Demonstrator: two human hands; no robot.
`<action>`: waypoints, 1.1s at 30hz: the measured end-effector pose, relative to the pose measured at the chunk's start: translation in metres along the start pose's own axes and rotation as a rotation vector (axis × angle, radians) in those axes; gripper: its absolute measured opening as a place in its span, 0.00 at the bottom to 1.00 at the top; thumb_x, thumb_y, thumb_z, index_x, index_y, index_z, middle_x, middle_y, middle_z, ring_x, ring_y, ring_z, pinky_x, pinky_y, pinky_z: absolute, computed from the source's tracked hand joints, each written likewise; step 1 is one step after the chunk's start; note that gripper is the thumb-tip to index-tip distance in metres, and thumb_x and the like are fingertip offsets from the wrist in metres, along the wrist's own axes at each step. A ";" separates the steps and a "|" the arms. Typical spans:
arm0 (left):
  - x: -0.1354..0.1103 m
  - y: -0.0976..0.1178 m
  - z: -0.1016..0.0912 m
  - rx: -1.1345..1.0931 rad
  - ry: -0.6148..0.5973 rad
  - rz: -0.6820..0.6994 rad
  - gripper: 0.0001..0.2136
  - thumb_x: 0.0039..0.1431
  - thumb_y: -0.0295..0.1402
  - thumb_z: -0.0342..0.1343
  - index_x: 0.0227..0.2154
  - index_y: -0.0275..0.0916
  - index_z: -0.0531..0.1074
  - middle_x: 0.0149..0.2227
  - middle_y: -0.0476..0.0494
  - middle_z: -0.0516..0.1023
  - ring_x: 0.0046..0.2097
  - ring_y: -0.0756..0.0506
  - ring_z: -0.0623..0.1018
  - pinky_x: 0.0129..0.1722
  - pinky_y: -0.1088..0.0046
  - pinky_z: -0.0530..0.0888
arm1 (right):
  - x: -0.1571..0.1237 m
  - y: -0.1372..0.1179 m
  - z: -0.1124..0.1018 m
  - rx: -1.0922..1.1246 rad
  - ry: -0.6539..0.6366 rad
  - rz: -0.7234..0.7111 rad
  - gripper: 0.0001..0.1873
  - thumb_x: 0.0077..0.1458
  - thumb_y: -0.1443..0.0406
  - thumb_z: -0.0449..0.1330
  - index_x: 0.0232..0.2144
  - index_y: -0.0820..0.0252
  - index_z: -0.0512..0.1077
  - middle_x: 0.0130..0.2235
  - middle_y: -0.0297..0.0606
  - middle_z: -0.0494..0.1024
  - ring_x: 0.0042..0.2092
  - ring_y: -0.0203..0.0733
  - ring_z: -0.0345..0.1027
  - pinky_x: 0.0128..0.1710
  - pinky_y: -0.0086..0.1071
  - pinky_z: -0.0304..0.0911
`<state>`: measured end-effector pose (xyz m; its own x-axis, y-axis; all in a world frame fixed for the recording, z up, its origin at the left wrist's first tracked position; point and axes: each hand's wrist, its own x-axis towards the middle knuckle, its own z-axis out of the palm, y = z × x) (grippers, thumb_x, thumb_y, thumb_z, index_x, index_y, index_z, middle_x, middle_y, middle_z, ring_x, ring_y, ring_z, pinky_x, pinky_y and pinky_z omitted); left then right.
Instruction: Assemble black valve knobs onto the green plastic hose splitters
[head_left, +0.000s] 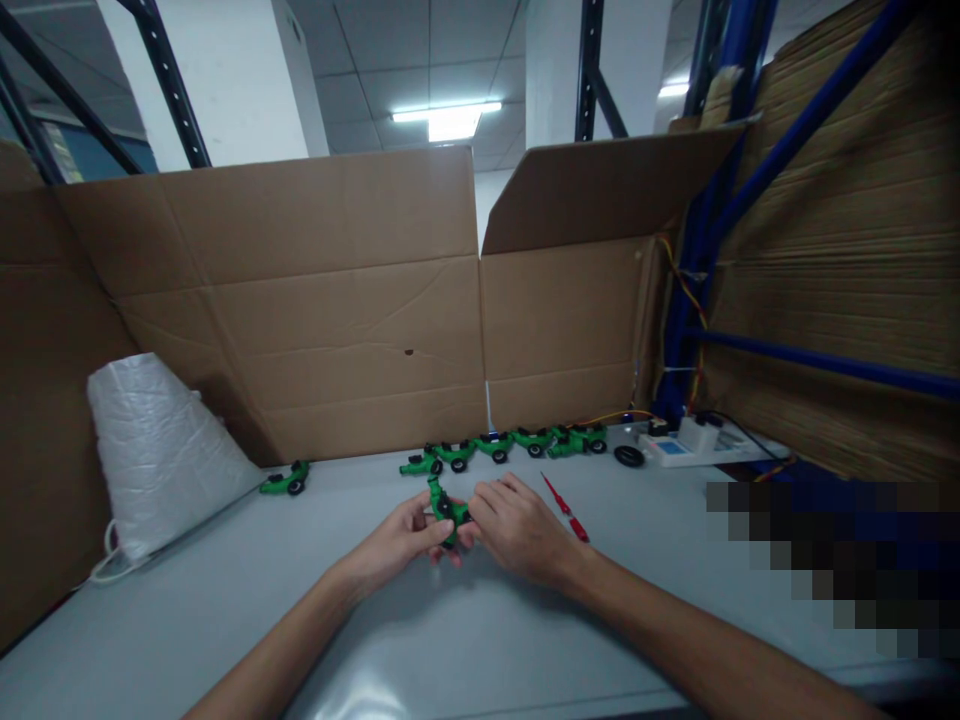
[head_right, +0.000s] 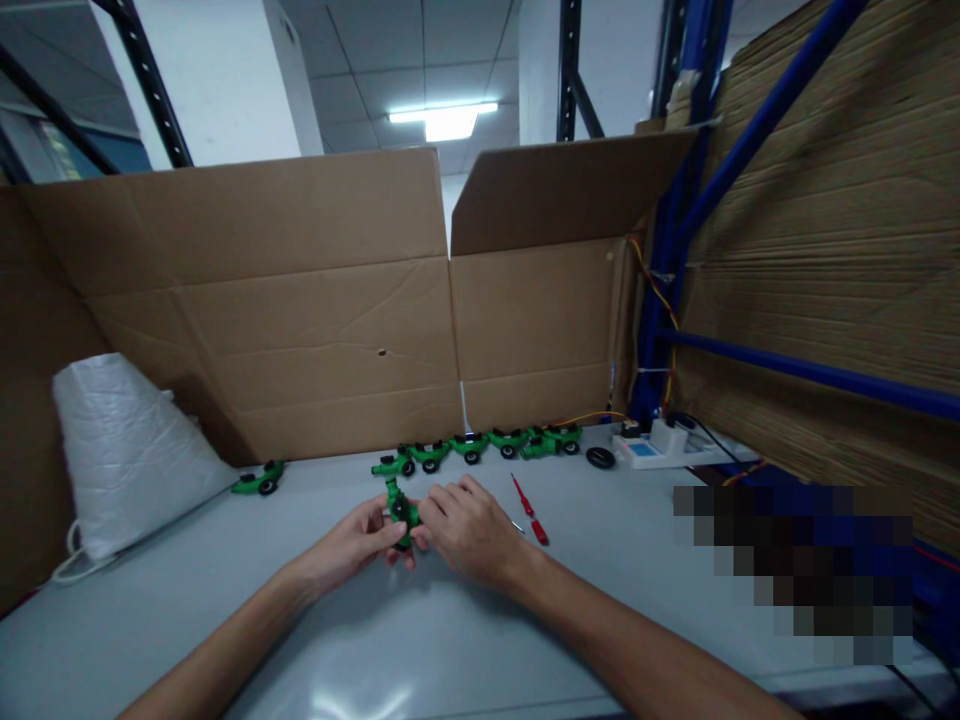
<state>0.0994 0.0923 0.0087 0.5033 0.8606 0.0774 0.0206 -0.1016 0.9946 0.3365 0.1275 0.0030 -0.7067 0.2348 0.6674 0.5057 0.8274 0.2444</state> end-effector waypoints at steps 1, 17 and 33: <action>0.000 0.000 0.001 0.002 0.000 0.007 0.23 0.64 0.51 0.66 0.49 0.35 0.73 0.46 0.34 0.84 0.36 0.46 0.83 0.32 0.76 0.68 | -0.001 -0.001 0.001 -0.002 0.004 0.012 0.16 0.78 0.60 0.50 0.38 0.58 0.71 0.34 0.39 0.77 0.35 0.47 0.67 0.39 0.41 0.53; 0.006 -0.006 0.010 -0.036 0.169 0.005 0.28 0.69 0.60 0.53 0.45 0.35 0.70 0.30 0.45 0.77 0.28 0.50 0.74 0.26 0.76 0.69 | -0.007 0.002 0.011 0.271 0.041 0.225 0.10 0.76 0.58 0.55 0.42 0.57 0.67 0.40 0.39 0.80 0.39 0.48 0.73 0.43 0.41 0.57; 0.005 -0.014 0.014 0.182 0.206 -0.003 0.27 0.70 0.60 0.51 0.46 0.37 0.70 0.30 0.50 0.74 0.25 0.52 0.69 0.24 0.78 0.64 | -0.004 -0.010 0.010 0.200 0.042 0.192 0.02 0.71 0.65 0.56 0.43 0.57 0.66 0.39 0.41 0.76 0.41 0.50 0.70 0.43 0.42 0.59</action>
<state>0.1143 0.0911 -0.0060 0.3171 0.9425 0.1058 0.1857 -0.1711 0.9676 0.3293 0.1238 -0.0092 -0.5842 0.3795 0.7175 0.5180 0.8548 -0.0304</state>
